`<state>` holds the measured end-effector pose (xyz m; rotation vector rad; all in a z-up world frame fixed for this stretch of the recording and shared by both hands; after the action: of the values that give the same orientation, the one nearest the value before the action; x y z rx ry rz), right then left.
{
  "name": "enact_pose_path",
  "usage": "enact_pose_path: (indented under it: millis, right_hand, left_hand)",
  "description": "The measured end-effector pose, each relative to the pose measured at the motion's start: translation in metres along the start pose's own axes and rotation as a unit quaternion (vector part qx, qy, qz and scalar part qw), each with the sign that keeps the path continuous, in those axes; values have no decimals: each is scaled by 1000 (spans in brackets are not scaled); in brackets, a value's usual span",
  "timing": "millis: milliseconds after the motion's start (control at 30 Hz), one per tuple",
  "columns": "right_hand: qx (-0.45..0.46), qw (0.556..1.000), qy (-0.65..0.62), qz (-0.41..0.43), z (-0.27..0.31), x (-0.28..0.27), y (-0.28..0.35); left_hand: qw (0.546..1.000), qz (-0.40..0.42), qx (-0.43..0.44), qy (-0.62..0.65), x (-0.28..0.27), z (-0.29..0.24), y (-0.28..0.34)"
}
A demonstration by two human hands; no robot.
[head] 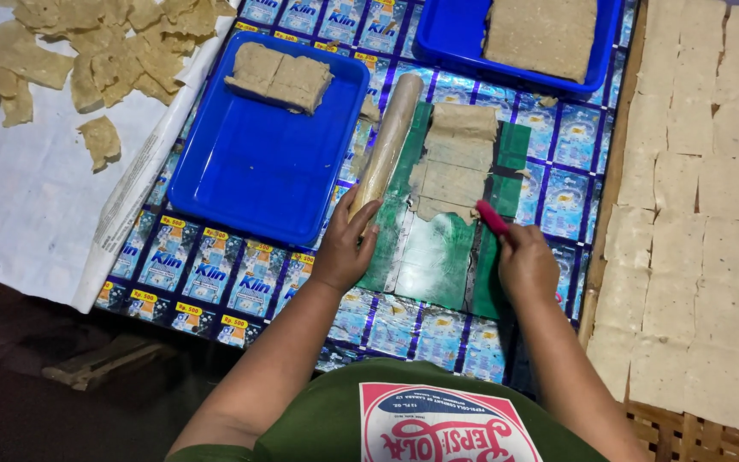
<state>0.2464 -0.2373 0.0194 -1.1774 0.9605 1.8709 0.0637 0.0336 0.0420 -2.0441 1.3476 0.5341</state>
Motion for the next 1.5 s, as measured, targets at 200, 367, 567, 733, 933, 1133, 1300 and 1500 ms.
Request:
enact_pose_path:
  millis: [200,367,567,733,933,1133,1300,1500]
  right_hand:
    - [26,992,-119,39,-12,12,14]
    - [67,985,-130,91,-27,63,-2]
    - [33,986,-48,155,89,30,43]
    - [-9,980,31,197,87,-5,53]
    - [83,984,140,79,40,-8,32]
    - [74,956,285,-6,52,11,-4]
    - [39,938,327,-109,48,4,-56]
    - [51,953,292,-60,76,-64,-36]
  left_hand:
    - [1000,4,-4,1,3,3,1]
    - [1000,7,5,12,2,2,0]
    - [999,35,1,34,-3,-1,-2]
    - [997,54,-25,50,-12,-13,-12]
    - [993,105,30,-47,10,-56,-53]
    - [975,156,65,-144,100,-35,-103]
    - [976,149,13,-161,148,-16,-144]
    - [987,147,-62,-3,127,-11,-153]
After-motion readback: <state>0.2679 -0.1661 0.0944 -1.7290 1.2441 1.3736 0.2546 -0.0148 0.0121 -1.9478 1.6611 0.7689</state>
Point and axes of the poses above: each hand's wrist, its own y-axis away from the middle knuckle, its own x-axis out of the palm, z = x × y, the point moved 8 cm from there along -y, towards the middle knuckle, and after that the axes turned 14 degrees about z, right-handed, at the moved point
